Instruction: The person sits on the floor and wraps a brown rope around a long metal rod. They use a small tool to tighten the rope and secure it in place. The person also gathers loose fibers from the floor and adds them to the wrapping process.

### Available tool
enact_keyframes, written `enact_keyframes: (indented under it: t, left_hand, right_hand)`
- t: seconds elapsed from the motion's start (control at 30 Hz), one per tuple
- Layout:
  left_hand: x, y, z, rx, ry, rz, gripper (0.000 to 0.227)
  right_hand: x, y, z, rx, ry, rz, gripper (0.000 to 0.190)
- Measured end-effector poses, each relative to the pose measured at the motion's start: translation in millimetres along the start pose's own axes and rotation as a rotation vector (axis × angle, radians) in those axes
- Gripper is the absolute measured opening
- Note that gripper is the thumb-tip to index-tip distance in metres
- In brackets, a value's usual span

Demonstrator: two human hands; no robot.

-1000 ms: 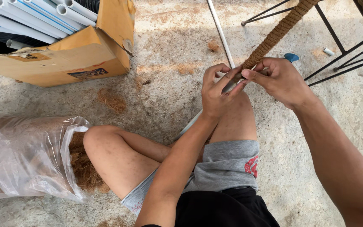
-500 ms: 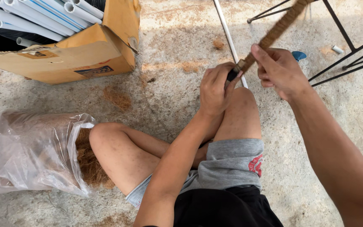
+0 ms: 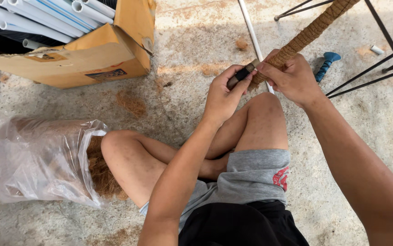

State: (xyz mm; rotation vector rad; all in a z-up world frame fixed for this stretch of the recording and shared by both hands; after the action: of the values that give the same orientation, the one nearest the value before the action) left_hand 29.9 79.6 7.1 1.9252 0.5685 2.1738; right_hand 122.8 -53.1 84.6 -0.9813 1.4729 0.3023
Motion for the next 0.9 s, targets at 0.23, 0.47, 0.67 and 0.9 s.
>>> enact_keyframes:
  t: [0.23,0.47,0.67,0.9]
  left_hand:
    - [38,-3,14,-0.189,-0.113,0.372,0.016]
    - [87,19,19,-0.222,-0.203,1.268,0.033]
    - [108,31,26,-0.377,-0.427,1.534,0.05]
    - [114,35,37,-0.434,-0.497,1.675,0.05]
  right_hand:
    - [8,0,2,0.003,-0.002,-0.016,0.017]
    - [12,1,2,-0.012,-0.021,-0.065,0.02]
    - [18,14,1,0.013,0.067,0.044,0.019]
    - [33,19,1,0.146,0.028,0.305,0.02]
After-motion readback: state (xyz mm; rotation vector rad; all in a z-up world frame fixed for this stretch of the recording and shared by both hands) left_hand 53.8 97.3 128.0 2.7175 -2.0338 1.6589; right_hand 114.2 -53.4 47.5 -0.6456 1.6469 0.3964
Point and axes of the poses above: each hand's wrist, its own z-axis towards the middle knuckle, its own y-axis out of the palm, x = y × z, the point moved 3 cm from there along z, towards the middle knuckle, and after that the axes turned 8 degrees about -x, right-handed, at the moved point
